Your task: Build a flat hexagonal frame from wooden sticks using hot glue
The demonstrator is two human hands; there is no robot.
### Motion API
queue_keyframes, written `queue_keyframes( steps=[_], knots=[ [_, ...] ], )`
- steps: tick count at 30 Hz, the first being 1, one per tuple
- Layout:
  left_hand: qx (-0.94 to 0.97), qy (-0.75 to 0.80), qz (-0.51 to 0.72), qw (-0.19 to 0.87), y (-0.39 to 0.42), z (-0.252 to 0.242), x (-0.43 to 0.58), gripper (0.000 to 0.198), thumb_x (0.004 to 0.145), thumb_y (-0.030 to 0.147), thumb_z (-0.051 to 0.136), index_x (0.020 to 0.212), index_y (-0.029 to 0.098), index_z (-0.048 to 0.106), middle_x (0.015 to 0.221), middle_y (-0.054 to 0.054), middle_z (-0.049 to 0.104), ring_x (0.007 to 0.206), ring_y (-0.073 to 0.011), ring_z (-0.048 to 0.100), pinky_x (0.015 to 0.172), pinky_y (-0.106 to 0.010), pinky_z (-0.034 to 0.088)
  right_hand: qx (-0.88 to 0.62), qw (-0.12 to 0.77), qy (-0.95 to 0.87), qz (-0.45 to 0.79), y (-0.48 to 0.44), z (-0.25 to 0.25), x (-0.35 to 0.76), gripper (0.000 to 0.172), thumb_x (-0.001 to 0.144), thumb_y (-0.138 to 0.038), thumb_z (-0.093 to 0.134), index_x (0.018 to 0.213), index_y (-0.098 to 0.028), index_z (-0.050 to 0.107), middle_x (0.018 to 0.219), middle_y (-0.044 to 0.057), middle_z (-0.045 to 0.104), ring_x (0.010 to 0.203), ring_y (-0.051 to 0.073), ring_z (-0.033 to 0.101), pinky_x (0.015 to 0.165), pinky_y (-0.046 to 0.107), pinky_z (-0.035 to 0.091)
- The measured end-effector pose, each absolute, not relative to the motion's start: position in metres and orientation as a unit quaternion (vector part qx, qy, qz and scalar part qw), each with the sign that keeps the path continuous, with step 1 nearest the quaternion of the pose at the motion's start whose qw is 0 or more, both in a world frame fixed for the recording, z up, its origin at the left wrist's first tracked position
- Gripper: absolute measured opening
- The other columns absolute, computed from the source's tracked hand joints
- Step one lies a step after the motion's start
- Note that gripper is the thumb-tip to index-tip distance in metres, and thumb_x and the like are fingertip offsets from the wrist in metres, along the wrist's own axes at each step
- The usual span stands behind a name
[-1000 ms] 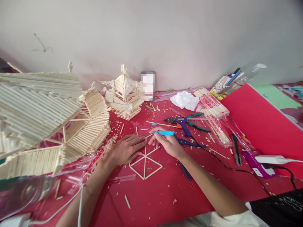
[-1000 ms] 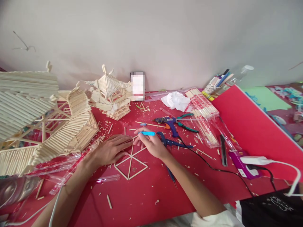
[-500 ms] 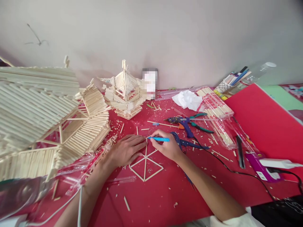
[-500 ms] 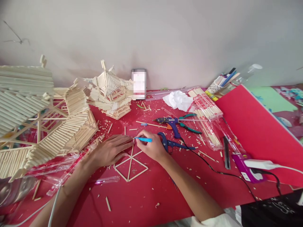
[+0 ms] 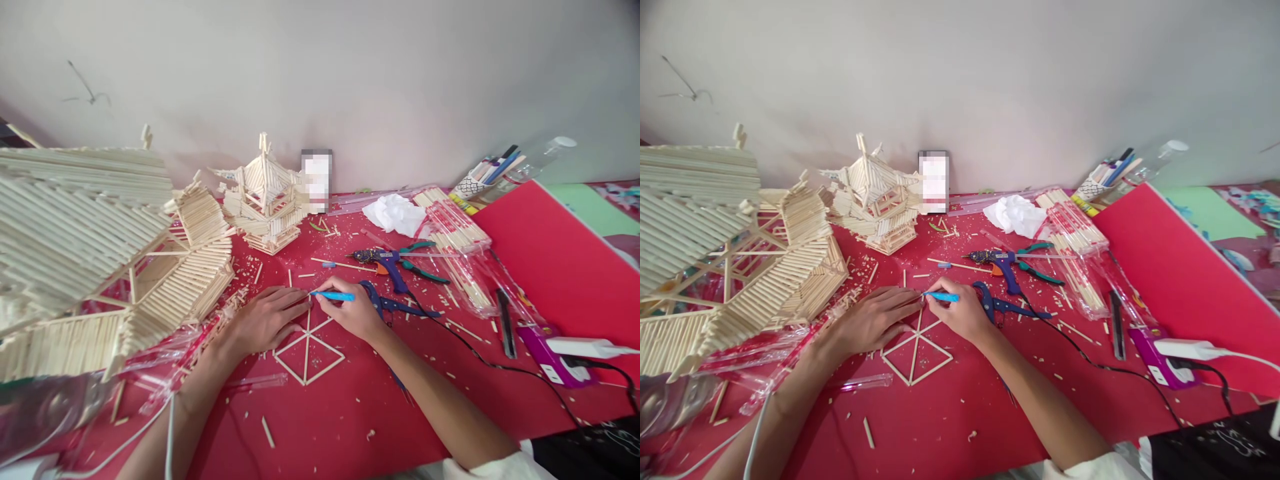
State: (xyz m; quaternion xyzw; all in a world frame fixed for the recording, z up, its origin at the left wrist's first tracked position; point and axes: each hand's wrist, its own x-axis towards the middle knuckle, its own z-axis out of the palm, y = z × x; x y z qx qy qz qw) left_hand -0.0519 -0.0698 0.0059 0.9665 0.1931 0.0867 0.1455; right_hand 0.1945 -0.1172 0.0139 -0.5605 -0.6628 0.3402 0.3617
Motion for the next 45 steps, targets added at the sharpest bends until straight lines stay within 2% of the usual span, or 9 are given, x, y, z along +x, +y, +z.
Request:
queue_keyframes(
  steps=[11, 25, 29, 33, 37, 40, 45],
  knots=[
    [0.968, 0.194, 0.083, 0.137, -0.071, 0.008, -0.052, 0.044, 0.105, 0.035, 0.048, 0.146, 0.022, 0.055, 0.148, -0.011, 0.06, 0.135, -0.029, 0.057, 0.114, -0.049, 0.046, -0.563, 0.355, -0.667, 0.335, -0.118, 0.016, 0.194, 0.011, 0.093, -0.034, 0.063, 0.087, -0.024, 0.064, 0.071, -0.001, 0.069, 0.063, 0.018, 0.066, 0.061, 0.028, 0.045],
    [0.965, 0.197, 0.096, 0.147, -0.071, 0.007, -0.051, 0.044, 0.104, 0.036, 0.05, 0.146, 0.024, 0.056, 0.146, -0.011, 0.062, 0.134, -0.0284, 0.059, 0.115, -0.049, 0.046, -0.559, 0.365, -0.668, 0.328, -0.119, 0.018, 0.193, 0.01, 0.094, -0.034, 0.062, 0.089, -0.026, 0.065, 0.075, 0.0, 0.071, 0.066, 0.019, 0.068, 0.062, 0.03, 0.049],
    [0.965, 0.199, 0.092, 0.143, -0.071, 0.004, -0.052, 0.045, 0.104, 0.036, 0.05, 0.146, 0.023, 0.056, 0.147, -0.011, 0.061, 0.135, -0.0288, 0.058, 0.115, -0.05, 0.046, -0.542, 0.399, -0.684, 0.281, -0.119, 0.025, 0.199, 0.013, 0.098, -0.034, 0.058, 0.097, -0.026, 0.068, 0.09, 0.004, 0.075, 0.082, 0.022, 0.071, 0.078, 0.034, 0.055],
    [0.967, 0.197, 0.081, 0.136, -0.071, 0.005, -0.052, 0.045, 0.104, 0.035, 0.049, 0.147, 0.021, 0.056, 0.149, -0.012, 0.059, 0.137, -0.0294, 0.057, 0.115, -0.05, 0.047, -0.514, 0.406, -0.724, 0.214, -0.119, 0.034, 0.218, 0.018, 0.102, -0.031, 0.055, 0.107, -0.026, 0.072, 0.102, 0.008, 0.075, 0.099, 0.026, 0.07, 0.091, 0.04, 0.054],
    [0.966, 0.199, 0.088, 0.136, -0.071, 0.004, -0.053, 0.045, 0.105, 0.036, 0.049, 0.148, 0.023, 0.055, 0.15, -0.011, 0.059, 0.138, -0.0281, 0.056, 0.117, -0.049, 0.045, -0.552, 0.389, -0.716, 0.178, -0.116, 0.038, 0.24, 0.028, 0.105, -0.033, 0.049, 0.124, -0.027, 0.069, 0.115, 0.01, 0.074, 0.11, 0.028, 0.068, 0.098, 0.043, 0.052],
    [0.966, 0.203, 0.089, 0.136, -0.071, 0.003, -0.053, 0.046, 0.105, 0.037, 0.049, 0.149, 0.025, 0.054, 0.149, -0.01, 0.06, 0.137, -0.0278, 0.056, 0.117, -0.049, 0.045, -0.559, 0.344, -0.742, 0.138, -0.107, 0.035, 0.246, 0.032, 0.107, -0.028, 0.043, 0.126, -0.027, 0.068, 0.12, 0.01, 0.074, 0.113, 0.028, 0.067, 0.1, 0.043, 0.051],
    [0.966, 0.2, 0.092, 0.133, -0.07, 0.003, -0.053, 0.046, 0.105, 0.037, 0.049, 0.15, 0.025, 0.053, 0.149, -0.011, 0.06, 0.136, -0.0285, 0.057, 0.117, -0.05, 0.045, -0.553, 0.207, -0.805, 0.062, -0.08, 0.027, 0.233, 0.022, 0.104, -0.02, 0.051, 0.113, -0.023, 0.071, 0.101, 0.011, 0.073, 0.095, 0.026, 0.064, 0.088, 0.037, 0.048]
  ],
)
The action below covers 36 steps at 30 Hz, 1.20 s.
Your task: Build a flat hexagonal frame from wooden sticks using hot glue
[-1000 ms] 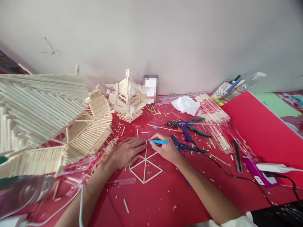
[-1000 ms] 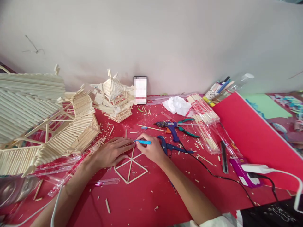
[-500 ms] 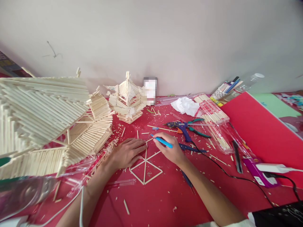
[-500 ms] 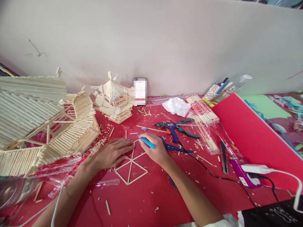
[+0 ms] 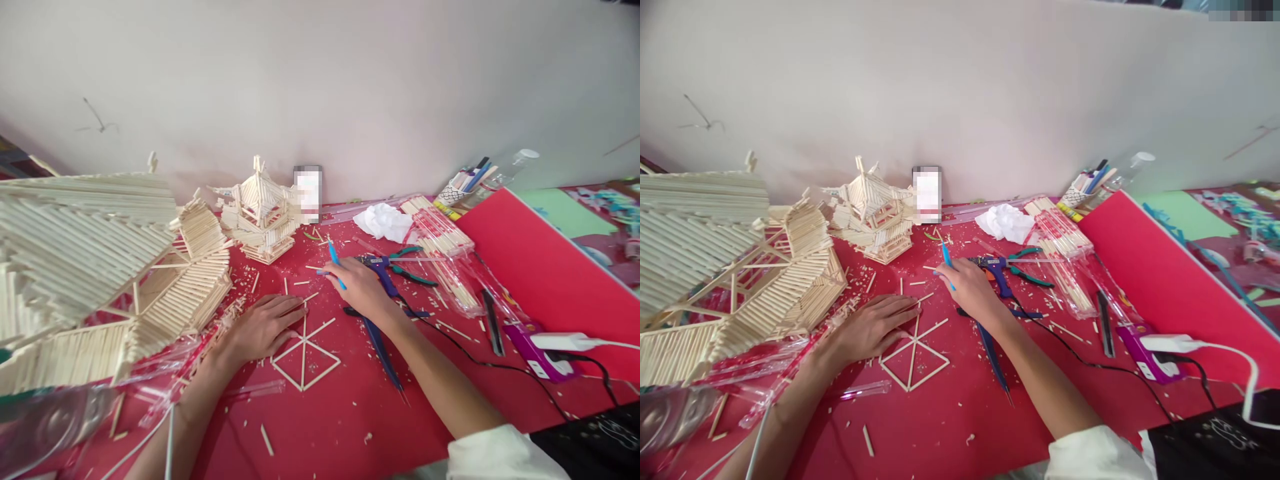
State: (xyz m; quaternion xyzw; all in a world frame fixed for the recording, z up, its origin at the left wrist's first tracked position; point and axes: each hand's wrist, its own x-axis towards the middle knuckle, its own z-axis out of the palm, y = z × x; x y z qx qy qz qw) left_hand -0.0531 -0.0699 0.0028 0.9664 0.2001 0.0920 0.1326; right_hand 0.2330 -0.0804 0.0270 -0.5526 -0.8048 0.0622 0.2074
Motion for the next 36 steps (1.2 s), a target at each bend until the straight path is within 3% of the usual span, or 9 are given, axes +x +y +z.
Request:
queue_keyframes(
  steps=[5, 11, 15, 19, 25, 30, 33, 36],
  knots=[
    [0.968, 0.192, 0.093, 0.135, -0.07, 0.007, -0.052, 0.044, 0.106, 0.036, 0.047, 0.148, 0.023, 0.055, 0.147, -0.012, 0.061, 0.135, -0.0291, 0.058, 0.114, -0.05, 0.047, -0.549, 0.133, -0.824, 0.038, -0.063, 0.023, 0.22, 0.022, 0.102, -0.012, 0.052, 0.11, -0.019, 0.071, 0.098, 0.01, 0.072, 0.091, 0.024, 0.062, 0.082, 0.033, 0.043],
    [0.971, 0.183, 0.085, 0.125, -0.068, 0.012, -0.053, 0.043, 0.105, 0.036, 0.047, 0.146, 0.023, 0.056, 0.148, -0.012, 0.06, 0.134, -0.0296, 0.059, 0.112, -0.05, 0.05, -0.557, 0.117, -0.821, 0.041, -0.064, 0.023, 0.218, 0.025, 0.098, -0.005, 0.052, 0.111, -0.017, 0.069, 0.101, 0.012, 0.071, 0.093, 0.025, 0.063, 0.083, 0.034, 0.044],
    [0.963, 0.197, 0.135, 0.122, -0.071, 0.018, -0.052, 0.044, 0.107, 0.038, 0.046, 0.148, 0.024, 0.053, 0.146, -0.012, 0.061, 0.131, -0.0274, 0.061, 0.111, -0.047, 0.051, -0.565, 0.213, -0.791, 0.098, -0.079, 0.035, 0.215, 0.019, 0.099, -0.008, 0.052, 0.106, -0.02, 0.066, 0.102, 0.01, 0.071, 0.093, 0.023, 0.065, 0.084, 0.032, 0.046],
    [0.924, 0.258, 0.244, 0.141, -0.078, 0.023, -0.047, 0.04, 0.107, 0.038, 0.049, 0.143, 0.021, 0.055, 0.132, -0.013, 0.068, 0.118, -0.0246, 0.067, 0.101, -0.041, 0.057, -0.504, 0.326, -0.764, 0.238, -0.106, 0.055, 0.198, 0.002, 0.098, -0.022, 0.061, 0.098, -0.023, 0.061, 0.099, 0.004, 0.072, 0.094, 0.02, 0.068, 0.085, 0.03, 0.049],
    [0.877, 0.246, 0.345, 0.228, -0.088, 0.026, -0.042, 0.021, 0.104, 0.027, 0.056, 0.123, 0.023, 0.065, 0.1, -0.005, 0.074, 0.088, -0.0169, 0.072, 0.079, -0.028, 0.057, -0.48, 0.377, -0.723, 0.324, -0.128, 0.066, 0.175, 0.016, 0.095, -0.038, 0.067, 0.092, -0.024, 0.061, 0.09, 0.002, 0.072, 0.083, 0.018, 0.068, 0.076, 0.029, 0.051],
    [0.821, 0.309, 0.382, 0.29, -0.088, 0.031, -0.042, 0.014, 0.101, 0.026, 0.06, 0.111, 0.022, 0.069, 0.099, -0.005, 0.075, 0.09, -0.0169, 0.072, 0.083, -0.029, 0.057, -0.462, 0.445, -0.65, 0.407, -0.13, 0.06, 0.187, 0.031, 0.103, -0.05, 0.053, 0.114, -0.024, 0.065, 0.102, 0.006, 0.071, 0.085, 0.019, 0.067, 0.08, 0.033, 0.055],
    [0.771, 0.363, 0.399, 0.339, -0.085, 0.033, -0.042, 0.014, 0.099, 0.031, 0.064, 0.106, 0.021, 0.069, 0.098, -0.005, 0.075, 0.089, -0.0175, 0.072, 0.084, -0.03, 0.058, -0.46, 0.479, -0.614, 0.427, -0.132, 0.052, 0.2, 0.04, 0.107, -0.052, 0.042, 0.123, -0.022, 0.064, 0.096, 0.006, 0.069, 0.074, 0.016, 0.062, 0.07, 0.031, 0.052],
    [0.739, 0.376, 0.405, 0.386, -0.083, 0.033, -0.042, 0.015, 0.098, 0.034, 0.064, 0.1, 0.02, 0.068, 0.096, -0.004, 0.073, 0.088, -0.0171, 0.072, 0.084, -0.03, 0.058, -0.446, 0.472, -0.6, 0.467, -0.134, 0.043, 0.21, 0.036, 0.105, -0.05, 0.048, 0.12, -0.022, 0.064, 0.087, 0.004, 0.07, 0.067, 0.015, 0.059, 0.062, 0.029, 0.05]
  ],
)
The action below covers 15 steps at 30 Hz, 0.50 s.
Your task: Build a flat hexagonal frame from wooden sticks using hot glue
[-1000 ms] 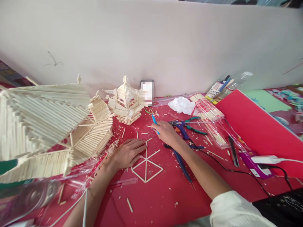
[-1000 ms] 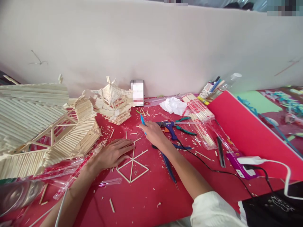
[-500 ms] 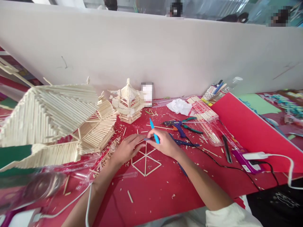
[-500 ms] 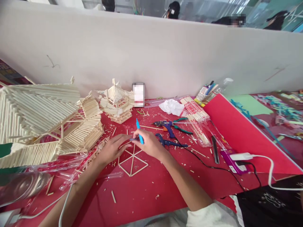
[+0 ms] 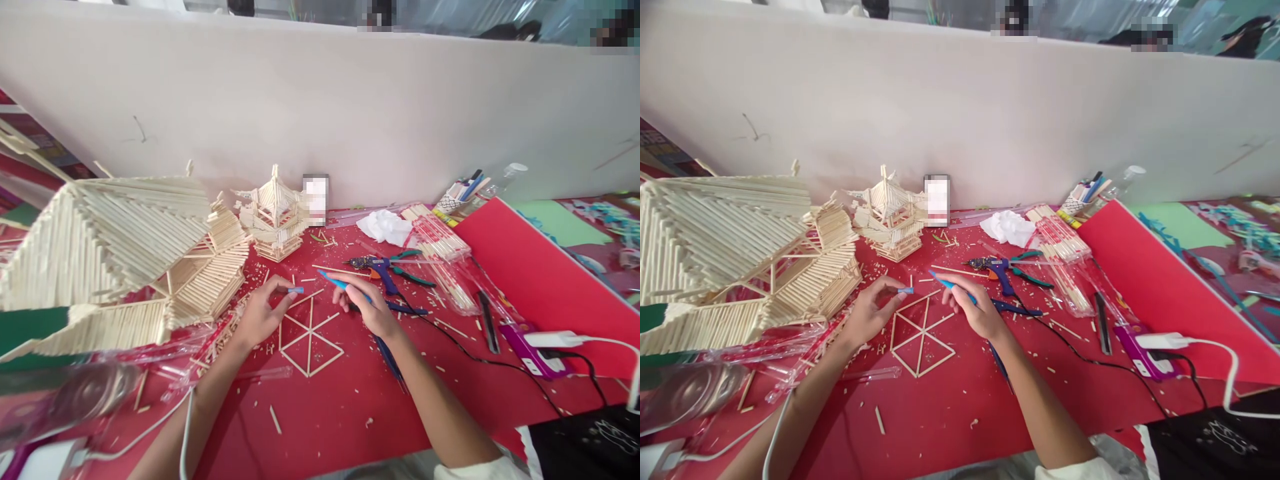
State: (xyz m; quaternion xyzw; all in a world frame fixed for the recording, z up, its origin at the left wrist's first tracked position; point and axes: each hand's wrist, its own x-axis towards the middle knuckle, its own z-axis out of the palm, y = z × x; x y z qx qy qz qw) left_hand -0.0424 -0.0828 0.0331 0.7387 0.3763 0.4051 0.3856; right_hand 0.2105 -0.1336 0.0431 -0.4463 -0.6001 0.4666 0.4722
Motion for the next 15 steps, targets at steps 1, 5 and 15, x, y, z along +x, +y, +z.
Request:
queue_keyframes(
  steps=[1, 5, 15],
  knots=[
    [0.733, 0.377, 0.406, 0.396, -0.0822, 0.0333, -0.0422, 0.015, 0.098, 0.034, 0.064, 0.098, 0.02, 0.068, 0.094, -0.004, 0.073, 0.088, -0.0168, 0.071, 0.084, -0.03, 0.057, -0.44, 0.47, -0.593, 0.483, -0.1339, 0.0407, 0.2125, 0.033, 0.103, -0.049, 0.053, 0.118, -0.022, 0.063, 0.084, 0.004, 0.071, 0.067, 0.015, 0.061, 0.061, 0.029, 0.05],
    [0.723, 0.376, 0.401, 0.418, -0.0812, 0.0335, -0.0409, 0.015, 0.097, 0.035, 0.065, 0.097, 0.02, 0.068, 0.092, -0.003, 0.073, 0.087, -0.0168, 0.071, 0.083, -0.03, 0.058, -0.446, 0.464, -0.578, 0.502, -0.1337, 0.0355, 0.2151, 0.026, 0.097, -0.045, 0.065, 0.103, -0.02, 0.063, 0.081, 0.006, 0.075, 0.068, 0.016, 0.067, 0.06, 0.027, 0.052],
    [0.739, 0.364, 0.382, 0.419, -0.0806, 0.0312, -0.0425, 0.017, 0.097, 0.036, 0.066, 0.101, 0.02, 0.07, 0.099, -0.005, 0.075, 0.09, -0.0178, 0.072, 0.085, -0.032, 0.058, -0.447, 0.444, -0.592, 0.503, -0.1329, 0.0376, 0.2161, 0.024, 0.097, -0.043, 0.065, 0.102, -0.02, 0.065, 0.09, 0.01, 0.079, 0.074, 0.018, 0.071, 0.063, 0.029, 0.055]
  ],
)
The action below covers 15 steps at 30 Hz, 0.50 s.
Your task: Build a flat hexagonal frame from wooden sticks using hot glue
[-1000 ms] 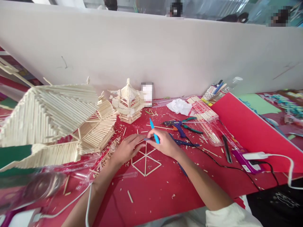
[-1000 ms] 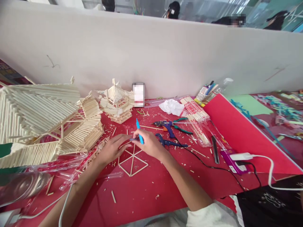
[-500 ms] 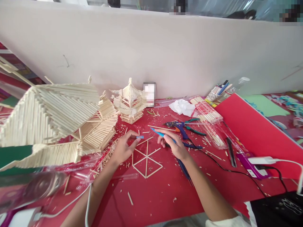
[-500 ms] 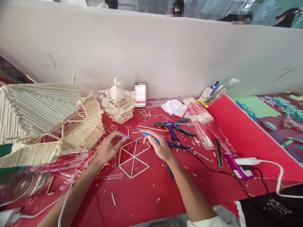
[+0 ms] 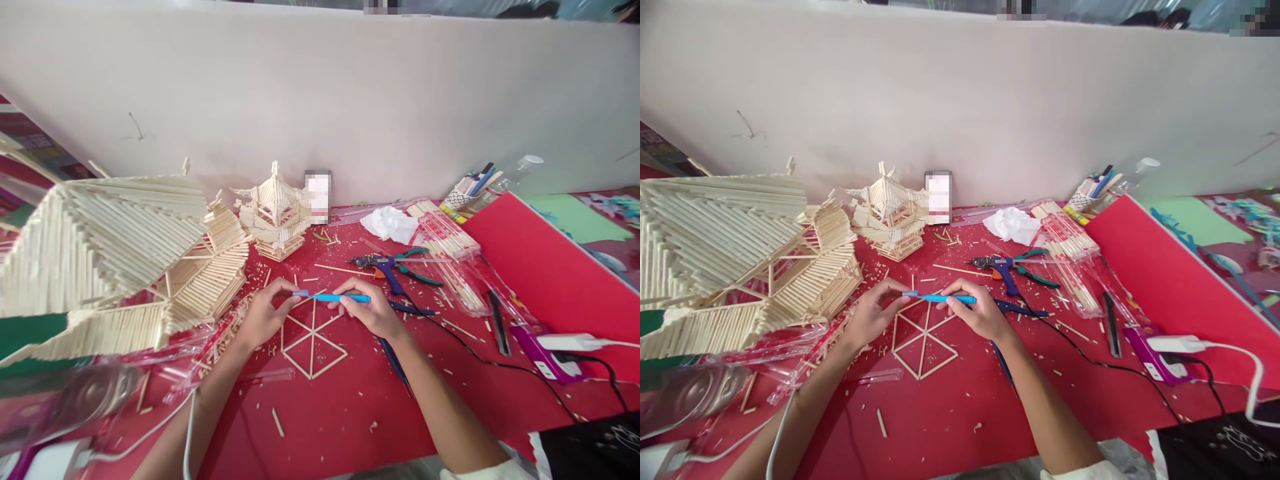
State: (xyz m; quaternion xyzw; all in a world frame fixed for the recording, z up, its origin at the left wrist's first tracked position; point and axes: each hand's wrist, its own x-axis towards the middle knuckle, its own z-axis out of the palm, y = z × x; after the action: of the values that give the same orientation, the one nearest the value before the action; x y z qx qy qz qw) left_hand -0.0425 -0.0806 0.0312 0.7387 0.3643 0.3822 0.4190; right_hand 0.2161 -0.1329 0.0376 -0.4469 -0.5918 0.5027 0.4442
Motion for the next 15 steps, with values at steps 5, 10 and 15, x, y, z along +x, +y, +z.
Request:
queue_keyframes(
  steps=[5, 10, 15],
  knots=[
    [0.743, 0.367, 0.383, 0.407, -0.08, 0.032, -0.044, 0.016, 0.097, 0.036, 0.067, 0.101, 0.021, 0.071, 0.099, -0.005, 0.075, 0.091, -0.0181, 0.072, 0.085, -0.031, 0.058, -0.451, 0.441, -0.594, 0.499, -0.135, 0.042, 0.218, 0.024, 0.098, -0.044, 0.064, 0.103, -0.02, 0.064, 0.088, 0.009, 0.078, 0.077, 0.019, 0.072, 0.066, 0.029, 0.056],
    [0.752, 0.357, 0.366, 0.415, -0.085, 0.032, -0.04, 0.015, 0.096, 0.035, 0.068, 0.101, 0.021, 0.072, 0.097, -0.004, 0.076, 0.088, -0.0171, 0.073, 0.083, -0.029, 0.058, -0.447, 0.427, -0.597, 0.511, -0.136, 0.044, 0.215, 0.022, 0.097, -0.042, 0.066, 0.101, -0.021, 0.061, 0.091, 0.008, 0.078, 0.081, 0.019, 0.074, 0.069, 0.029, 0.056],
    [0.74, 0.35, 0.38, 0.431, -0.092, 0.032, -0.035, 0.009, 0.094, 0.029, 0.069, 0.096, 0.021, 0.073, 0.091, -0.004, 0.077, 0.083, -0.0169, 0.074, 0.079, -0.027, 0.058, -0.482, 0.424, -0.606, 0.469, -0.137, 0.04, 0.213, 0.027, 0.096, -0.046, 0.068, 0.1, -0.02, 0.069, 0.092, 0.008, 0.076, 0.082, 0.019, 0.073, 0.067, 0.028, 0.056]
  ],
)
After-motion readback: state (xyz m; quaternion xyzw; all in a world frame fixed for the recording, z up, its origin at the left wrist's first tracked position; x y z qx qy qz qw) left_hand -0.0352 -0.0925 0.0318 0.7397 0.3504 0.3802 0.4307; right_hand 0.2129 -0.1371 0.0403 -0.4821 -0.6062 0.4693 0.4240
